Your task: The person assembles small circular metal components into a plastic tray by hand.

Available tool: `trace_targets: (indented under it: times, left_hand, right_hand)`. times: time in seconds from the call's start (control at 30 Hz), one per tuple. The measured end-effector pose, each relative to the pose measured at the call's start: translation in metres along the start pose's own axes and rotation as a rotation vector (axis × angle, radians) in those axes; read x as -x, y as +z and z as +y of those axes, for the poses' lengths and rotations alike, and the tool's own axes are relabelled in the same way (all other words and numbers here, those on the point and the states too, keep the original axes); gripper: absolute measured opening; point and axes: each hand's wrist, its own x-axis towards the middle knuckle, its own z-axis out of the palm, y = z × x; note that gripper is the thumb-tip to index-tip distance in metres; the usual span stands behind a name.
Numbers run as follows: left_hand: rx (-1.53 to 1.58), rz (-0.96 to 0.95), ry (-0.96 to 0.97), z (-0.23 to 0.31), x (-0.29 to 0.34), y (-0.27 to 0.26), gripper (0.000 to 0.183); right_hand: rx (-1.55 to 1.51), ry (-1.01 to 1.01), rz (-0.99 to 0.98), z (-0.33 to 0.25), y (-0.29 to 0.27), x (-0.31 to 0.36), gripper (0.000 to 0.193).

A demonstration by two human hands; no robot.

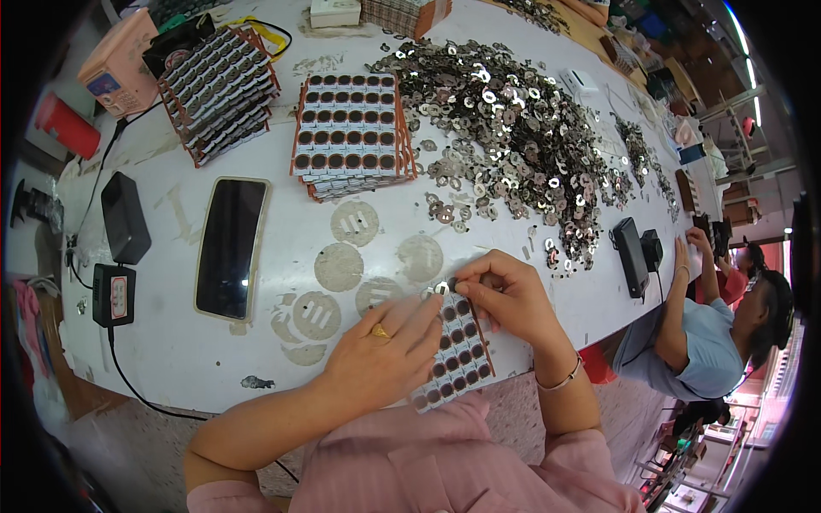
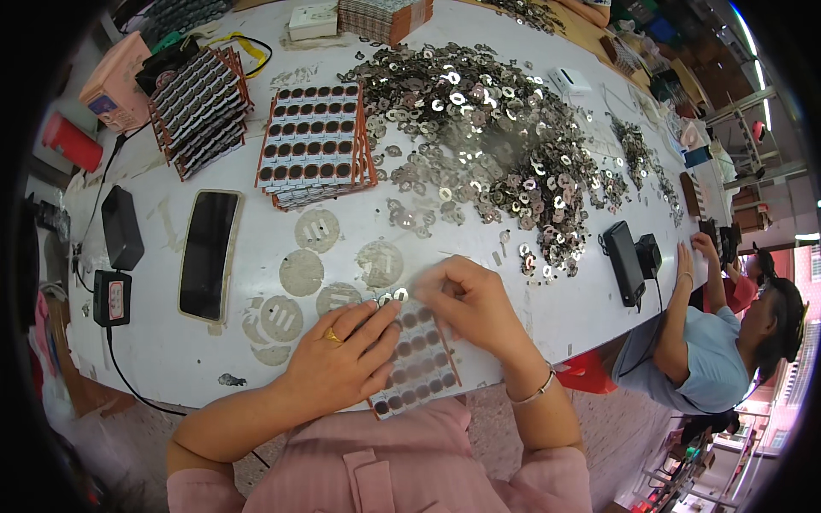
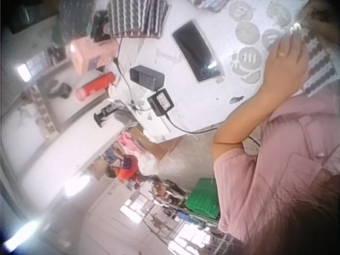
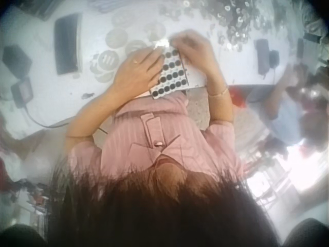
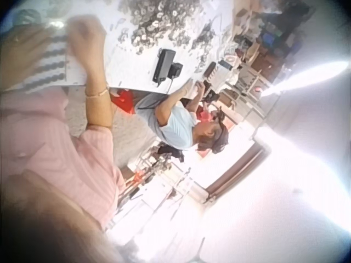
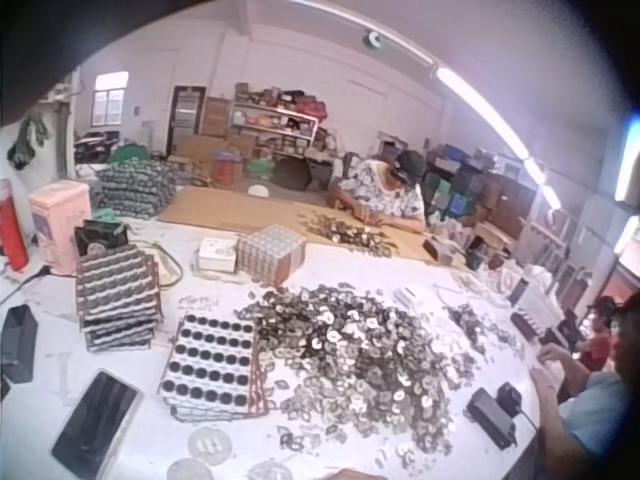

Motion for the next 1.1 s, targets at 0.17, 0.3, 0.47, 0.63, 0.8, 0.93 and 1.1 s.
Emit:
trace_targets:
  times: [0.17, 0.3, 0.47, 0.63, 0.8, 0.93, 1.1]
  left_hand:
    - [0.027, -0.017, -0.007, 0.001, 0.000, 0.000, 0.047]
    - [0.005, -0.020, -0.004, 0.000, 0.001, 0.000, 0.051]
    - [-0.038, -0.034, -0.012, 0.004, 0.001, 0.000, 0.051]
    - [-0.055, -0.023, -0.003, 0.006, 0.001, 0.002, 0.050]
    - [-0.020, -0.016, -0.009, 0.004, 0.002, 0.001, 0.049]
    - [0.011, -0.002, -0.005, 0.003, 0.002, 0.002, 0.049]
    - [0.031, 0.012, -0.011, 0.001, 0.002, 0.000, 0.049]
  right_hand:
    - [0.154, -0.060, 0.031, 0.010, 0.001, -0.002, 0.010]
    - [0.219, -0.128, 0.027, 0.011, 0.004, -0.004, 0.016]
    - [0.352, -0.104, 0.106, 0.018, 0.004, 0.000, 0.020]
    - [0.373, -0.202, 0.053, 0.005, 0.005, 0.002, 0.017]
    - [0.420, -0.234, -0.043, -0.001, -0.009, -0.011, 0.020]
    - [0.661, -0.548, 0.246, -0.003, -0.006, -0.033, 0.023]
    - [1.009, -0.779, 0.235, -0.004, -0.007, -0.047, 0.025]
